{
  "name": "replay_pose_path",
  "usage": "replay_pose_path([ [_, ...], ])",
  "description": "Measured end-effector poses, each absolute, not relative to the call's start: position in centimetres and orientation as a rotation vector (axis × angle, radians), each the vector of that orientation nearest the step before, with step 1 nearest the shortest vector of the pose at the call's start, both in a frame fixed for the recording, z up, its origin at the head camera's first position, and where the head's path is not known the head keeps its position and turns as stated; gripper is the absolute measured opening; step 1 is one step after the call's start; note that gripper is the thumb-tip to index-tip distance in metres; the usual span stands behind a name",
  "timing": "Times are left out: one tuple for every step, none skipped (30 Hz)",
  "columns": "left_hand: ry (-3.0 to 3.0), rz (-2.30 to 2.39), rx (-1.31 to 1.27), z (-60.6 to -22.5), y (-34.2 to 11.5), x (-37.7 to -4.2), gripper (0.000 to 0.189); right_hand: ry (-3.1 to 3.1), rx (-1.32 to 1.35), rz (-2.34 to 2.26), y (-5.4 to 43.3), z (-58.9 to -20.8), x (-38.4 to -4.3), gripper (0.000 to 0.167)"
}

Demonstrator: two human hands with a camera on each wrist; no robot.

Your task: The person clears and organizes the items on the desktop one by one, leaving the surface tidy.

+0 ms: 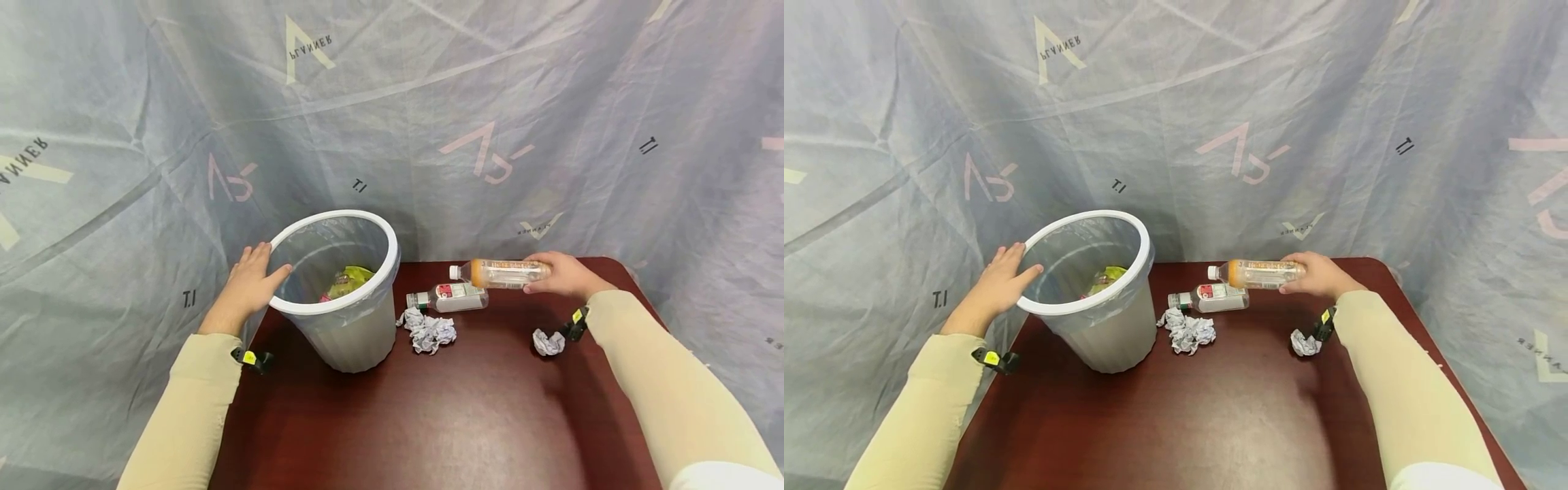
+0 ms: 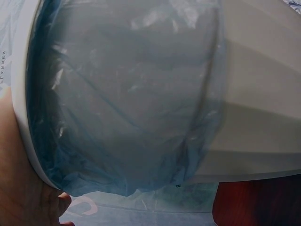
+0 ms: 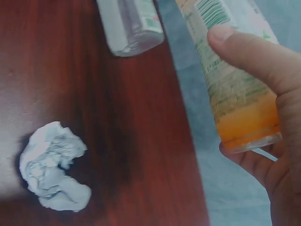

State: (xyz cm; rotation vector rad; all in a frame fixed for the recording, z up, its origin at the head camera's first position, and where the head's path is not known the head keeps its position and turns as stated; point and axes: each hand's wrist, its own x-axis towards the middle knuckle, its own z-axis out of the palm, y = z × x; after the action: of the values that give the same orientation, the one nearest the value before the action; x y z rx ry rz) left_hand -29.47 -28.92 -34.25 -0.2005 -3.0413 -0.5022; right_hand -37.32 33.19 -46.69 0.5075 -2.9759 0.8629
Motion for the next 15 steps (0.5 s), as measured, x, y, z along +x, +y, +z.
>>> replay_pose_path([
  [-3.04,-0.503,-0.201,-34.3,-28.9,-29.4,0.085,-2.978,0.497,0.861,33.1,-46.3,-37.4,0.072],
  [-3.038,-0.505,-0.201,-34.3,-28.9,-29.4,0.085,-2.981,0.486,0.861,33.1,-45.8,-37.4,0.072],
  [-3.038,-0.507,-0.201,-34.3,-28.9,-29.4,0.086,-2.982,0.476,0.85,33.0,-45.4,-37.4,0.072],
  [-3.037,-0.509,-0.201,-34.3,-28.9,-29.3,0.086,-2.986,0.464,0.847,33.0,-45.1,-37.4,0.072],
  [-3.037,-0.51,-0.201,-34.3,-28.9,-29.3,0.086,-2.989,0.457,0.848,32.9,-44.7,-37.4,0.072],
  [-3.037,-0.511,-0.201,-34.3,-28.9,-29.3,0.085,-2.992,0.453,0.851,32.8,-44.4,-37.4,0.073],
  [-3.036,-0.513,-0.201,-34.3,-28.9,-29.3,0.085,-2.994,0.45,0.86,32.8,-44.0,-37.4,0.073],
  [-3.036,-0.514,-0.2,-34.4,-28.9,-29.3,0.085,-3.0,0.444,0.874,32.7,-43.6,-37.4,0.075],
  [-3.036,-0.512,-0.2,-34.4,-29.0,-29.4,0.085,-3.005,0.433,0.889,32.6,-43.3,-37.4,0.078],
  [-3.037,-0.515,-0.197,-34.5,-29.1,-29.4,0.085,-3.008,0.424,0.897,32.5,-42.9,-37.4,0.079],
  [-3.038,-0.514,-0.194,-34.7,-29.2,-29.6,0.087,-3.008,0.415,0.899,32.3,-42.5,-37.5,0.081],
  [-3.039,-0.512,-0.19,-34.8,-29.4,-29.6,0.088,-3.008,0.407,0.904,32.2,-42.1,-37.5,0.083],
  [-3.037,-0.515,-0.187,-34.8,-29.4,-29.7,0.088,-3.005,0.402,0.904,32.0,-41.7,-37.6,0.085],
  [-3.036,-0.519,-0.184,-34.9,-29.5,-29.7,0.088,-3.002,0.398,0.897,31.8,-41.2,-37.6,0.086],
  [-3.035,-0.521,-0.182,-34.8,-29.5,-29.7,0.089,-2.997,0.398,0.885,31.6,-40.7,-37.7,0.086],
])
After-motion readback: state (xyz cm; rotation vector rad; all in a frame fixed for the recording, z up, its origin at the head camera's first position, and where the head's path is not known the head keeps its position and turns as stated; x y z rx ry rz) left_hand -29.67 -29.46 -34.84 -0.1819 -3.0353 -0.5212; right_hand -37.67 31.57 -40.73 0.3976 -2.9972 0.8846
